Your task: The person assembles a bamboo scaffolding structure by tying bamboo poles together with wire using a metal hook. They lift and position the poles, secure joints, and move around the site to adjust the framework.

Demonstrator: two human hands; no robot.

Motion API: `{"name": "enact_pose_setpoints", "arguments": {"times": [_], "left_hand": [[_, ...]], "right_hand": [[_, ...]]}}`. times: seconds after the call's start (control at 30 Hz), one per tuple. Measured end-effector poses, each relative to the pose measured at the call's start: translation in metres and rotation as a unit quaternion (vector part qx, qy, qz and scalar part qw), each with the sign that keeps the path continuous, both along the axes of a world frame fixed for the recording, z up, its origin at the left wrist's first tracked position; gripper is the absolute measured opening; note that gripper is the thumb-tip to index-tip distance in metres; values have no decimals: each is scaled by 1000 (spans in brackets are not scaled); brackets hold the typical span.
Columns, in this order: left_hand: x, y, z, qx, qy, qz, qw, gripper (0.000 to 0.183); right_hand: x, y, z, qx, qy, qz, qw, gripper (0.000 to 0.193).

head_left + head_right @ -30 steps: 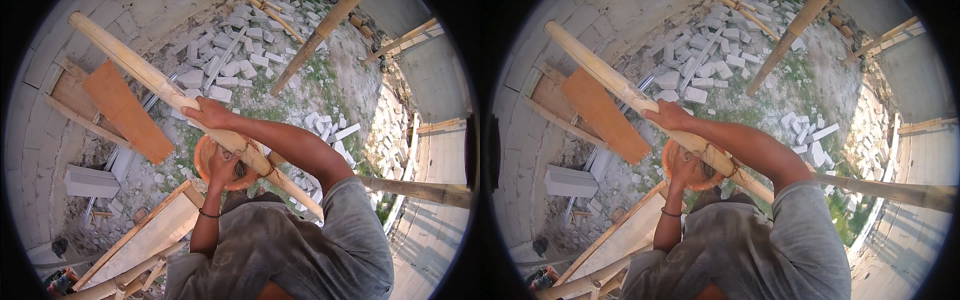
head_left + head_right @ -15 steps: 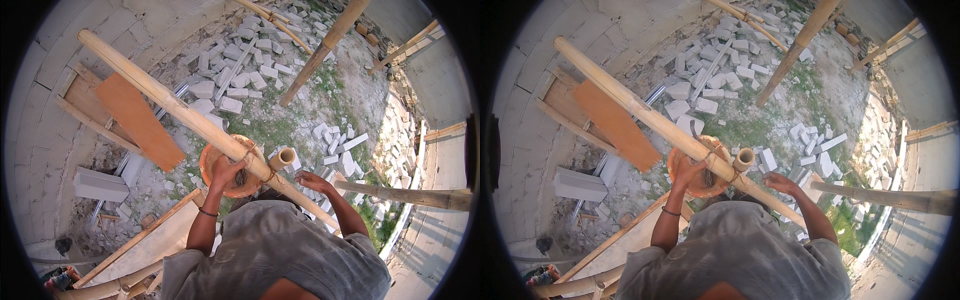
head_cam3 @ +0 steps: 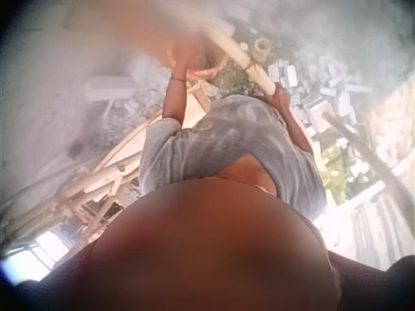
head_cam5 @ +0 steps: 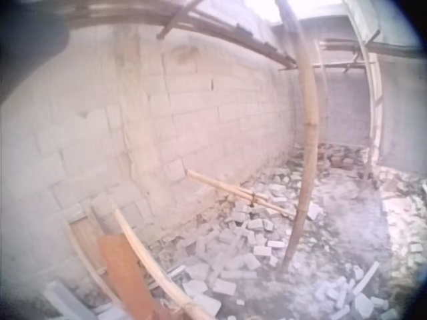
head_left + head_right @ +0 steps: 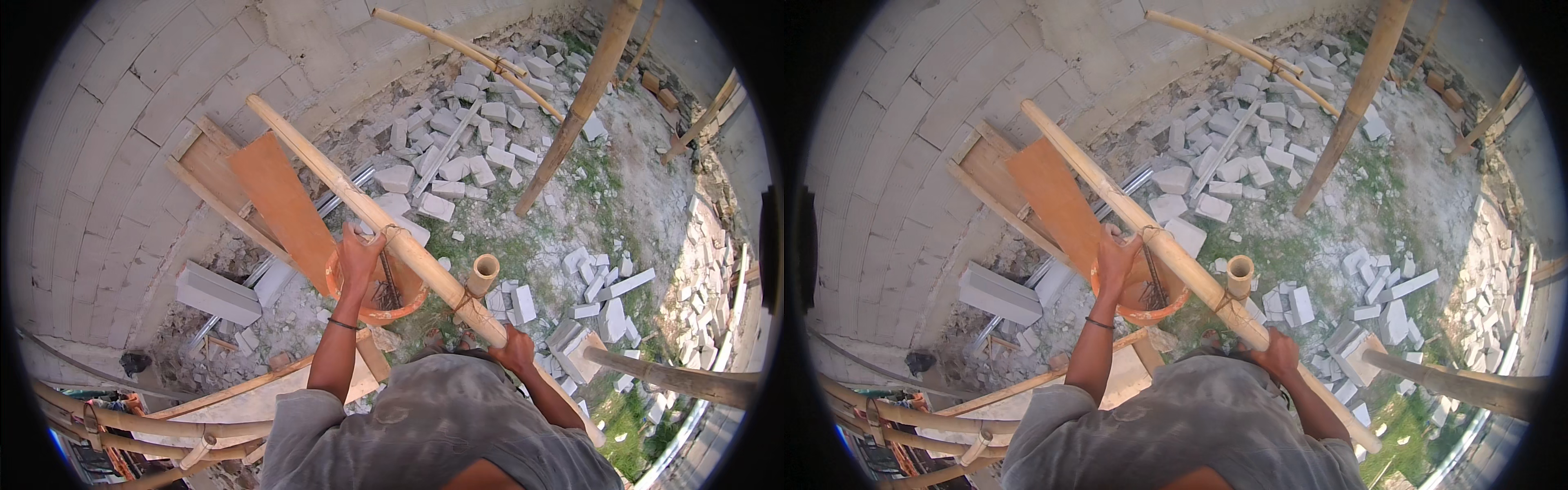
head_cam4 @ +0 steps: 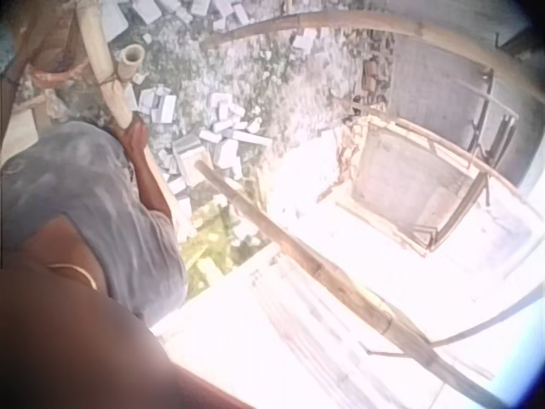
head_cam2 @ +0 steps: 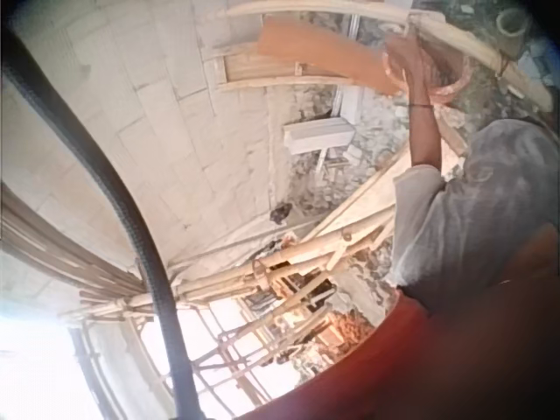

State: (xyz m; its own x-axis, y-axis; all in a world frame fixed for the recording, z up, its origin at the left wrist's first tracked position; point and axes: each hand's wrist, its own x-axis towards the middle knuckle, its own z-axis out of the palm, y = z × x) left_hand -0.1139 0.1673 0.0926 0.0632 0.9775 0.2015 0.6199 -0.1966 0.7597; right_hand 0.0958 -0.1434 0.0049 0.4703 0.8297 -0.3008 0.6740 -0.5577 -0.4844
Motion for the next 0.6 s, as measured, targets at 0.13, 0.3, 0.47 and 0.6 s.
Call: {"name": "enact_pose_setpoints", "arguments": {"times": [0.13, 0.3, 0.47, 0.6], "left_hand": [[-19, 60, 16, 44, 56, -4, 997, 32], [-36, 137, 26, 93, 165, 40, 981, 42], [-38, 212, 51, 148, 187, 140, 961, 47], [-58, 263, 77, 133, 150, 227, 953, 49]], "right_hand": [[34, -49, 29, -12, -25, 14, 1000, 43], [72, -105, 55, -9, -33, 25, 999, 43], [106, -146, 68, 1, -62, 8, 998, 50], [127, -176, 81, 34, -106, 16, 994, 47]]}}
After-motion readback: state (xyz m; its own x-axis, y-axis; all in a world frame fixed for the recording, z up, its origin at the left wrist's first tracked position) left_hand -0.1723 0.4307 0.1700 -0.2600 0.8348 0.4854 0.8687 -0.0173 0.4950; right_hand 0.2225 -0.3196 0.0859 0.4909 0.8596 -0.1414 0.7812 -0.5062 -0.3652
